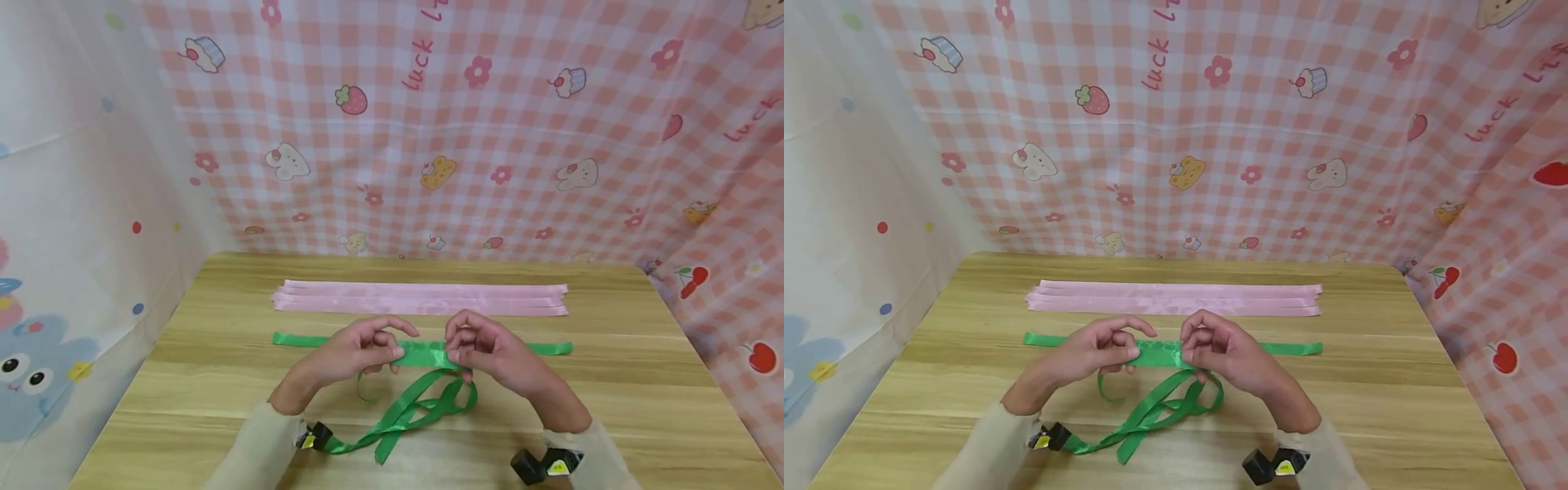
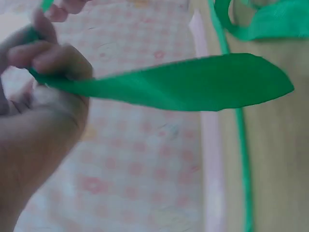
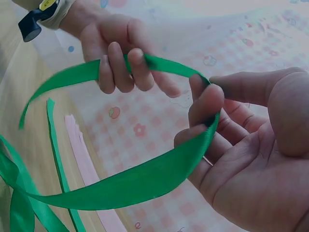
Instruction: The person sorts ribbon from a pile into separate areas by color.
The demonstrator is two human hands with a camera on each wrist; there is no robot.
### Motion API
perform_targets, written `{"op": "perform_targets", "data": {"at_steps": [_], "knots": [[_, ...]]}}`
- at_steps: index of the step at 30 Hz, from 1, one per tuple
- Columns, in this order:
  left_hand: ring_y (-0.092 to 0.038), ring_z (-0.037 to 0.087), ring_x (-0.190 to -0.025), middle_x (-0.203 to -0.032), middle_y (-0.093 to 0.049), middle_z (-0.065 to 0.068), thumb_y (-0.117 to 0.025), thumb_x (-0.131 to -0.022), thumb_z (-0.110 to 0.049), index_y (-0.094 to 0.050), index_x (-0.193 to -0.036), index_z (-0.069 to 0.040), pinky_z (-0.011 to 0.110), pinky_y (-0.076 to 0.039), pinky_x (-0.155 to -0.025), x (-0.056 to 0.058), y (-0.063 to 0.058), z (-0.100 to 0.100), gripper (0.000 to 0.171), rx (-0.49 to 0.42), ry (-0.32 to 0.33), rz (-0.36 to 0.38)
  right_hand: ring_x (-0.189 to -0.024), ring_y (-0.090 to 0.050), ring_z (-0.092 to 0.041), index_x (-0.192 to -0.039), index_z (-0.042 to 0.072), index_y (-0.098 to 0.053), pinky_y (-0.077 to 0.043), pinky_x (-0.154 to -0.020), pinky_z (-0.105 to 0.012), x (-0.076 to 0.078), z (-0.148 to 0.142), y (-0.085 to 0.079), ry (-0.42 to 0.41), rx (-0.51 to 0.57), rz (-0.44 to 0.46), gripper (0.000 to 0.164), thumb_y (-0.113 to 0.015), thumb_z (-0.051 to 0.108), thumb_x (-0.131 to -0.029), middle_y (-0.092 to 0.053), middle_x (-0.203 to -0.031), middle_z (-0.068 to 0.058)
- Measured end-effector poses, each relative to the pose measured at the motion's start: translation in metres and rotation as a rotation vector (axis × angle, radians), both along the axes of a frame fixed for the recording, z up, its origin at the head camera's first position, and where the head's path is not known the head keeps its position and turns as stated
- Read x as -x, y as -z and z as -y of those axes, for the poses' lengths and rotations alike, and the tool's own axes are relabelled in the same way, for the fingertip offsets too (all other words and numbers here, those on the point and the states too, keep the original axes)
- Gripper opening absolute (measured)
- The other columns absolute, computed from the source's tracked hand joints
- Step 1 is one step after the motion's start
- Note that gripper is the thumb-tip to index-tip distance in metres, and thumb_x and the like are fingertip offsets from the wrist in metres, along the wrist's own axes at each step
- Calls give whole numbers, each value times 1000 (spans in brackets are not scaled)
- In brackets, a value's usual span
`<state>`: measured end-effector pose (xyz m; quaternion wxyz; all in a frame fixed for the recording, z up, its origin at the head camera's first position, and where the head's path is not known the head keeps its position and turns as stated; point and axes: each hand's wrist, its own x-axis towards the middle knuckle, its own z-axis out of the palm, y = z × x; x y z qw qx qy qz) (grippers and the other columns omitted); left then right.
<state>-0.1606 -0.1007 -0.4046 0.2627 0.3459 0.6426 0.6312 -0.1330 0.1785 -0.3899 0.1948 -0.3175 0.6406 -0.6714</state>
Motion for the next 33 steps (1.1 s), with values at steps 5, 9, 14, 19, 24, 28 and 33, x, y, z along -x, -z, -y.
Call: {"op": "perform_targets", "data": {"at_steps": [5,9,14,19,24,28,33], "knots": [[-61,18,-62,-84,-70,12,-57,-100,-8,-54,-133,-7,23,-32,-46,-5,-16,12,33,77,-87,-128,-62,-49,-16,-108,-4,-44,-47,-56,-25,2,1,0,-16,16,9,13,-53,-2,-99,-63,-86,1],[-44,15,-47,-91,-72,9,-54,-101,-5,-49,-138,-2,26,-25,-41,-5,-22,23,38,-14,-33,-98,-62,-49,-15,-109,-7,-42,-47,-58,-24,1,1,-3,-48,31,15,14,-52,-2,-100,-62,-83,2],[-28,11,-47,-93,-71,16,-55,-99,0,-49,-137,3,28,-22,-41,-5,-25,40,38,-9,-56,-135,-62,-47,-16,-109,-7,-42,-45,-56,-24,-2,-7,-13,-52,49,0,14,-51,-5,-99,-60,-82,-2],[-32,7,-49,-81,-69,13,-65,-95,-5,-60,-126,-5,25,-29,-43,-9,-36,58,32,108,-232,-206,-57,-41,-24,-108,-3,-45,-39,-50,-34,-2,-26,-26,-25,28,-67,13,-49,-10,-98,-55,-76,-10],[-37,9,-51,-82,-70,1,-61,-97,-3,-57,-128,-2,28,-32,-43,-10,-39,83,31,123,-268,-259,-53,-38,-26,-107,-3,-47,-36,-47,-38,0,-47,-33,-23,-24,-103,14,-48,-12,-97,-52,-73,-9],[-53,15,-64,-88,-70,2,-57,-98,2,-51,-132,6,29,-46,-54,-8,-37,105,35,105,-251,-225,-55,-37,-27,-106,-2,-49,-36,-47,-39,2,-68,-34,-16,-94,-95,14,-48,-13,-97,-50,-73,-11],[-63,12,-70,-89,-72,2,-66,-94,-5,-57,-128,-3,30,-55,-62,-7,-28,128,34,178,-378,-186,-55,-37,-28,-104,-1,-50,-35,-47,-41,4,-92,-29,22,-154,-81,14,-50,-12,-97,-51,-73,-8]]}}
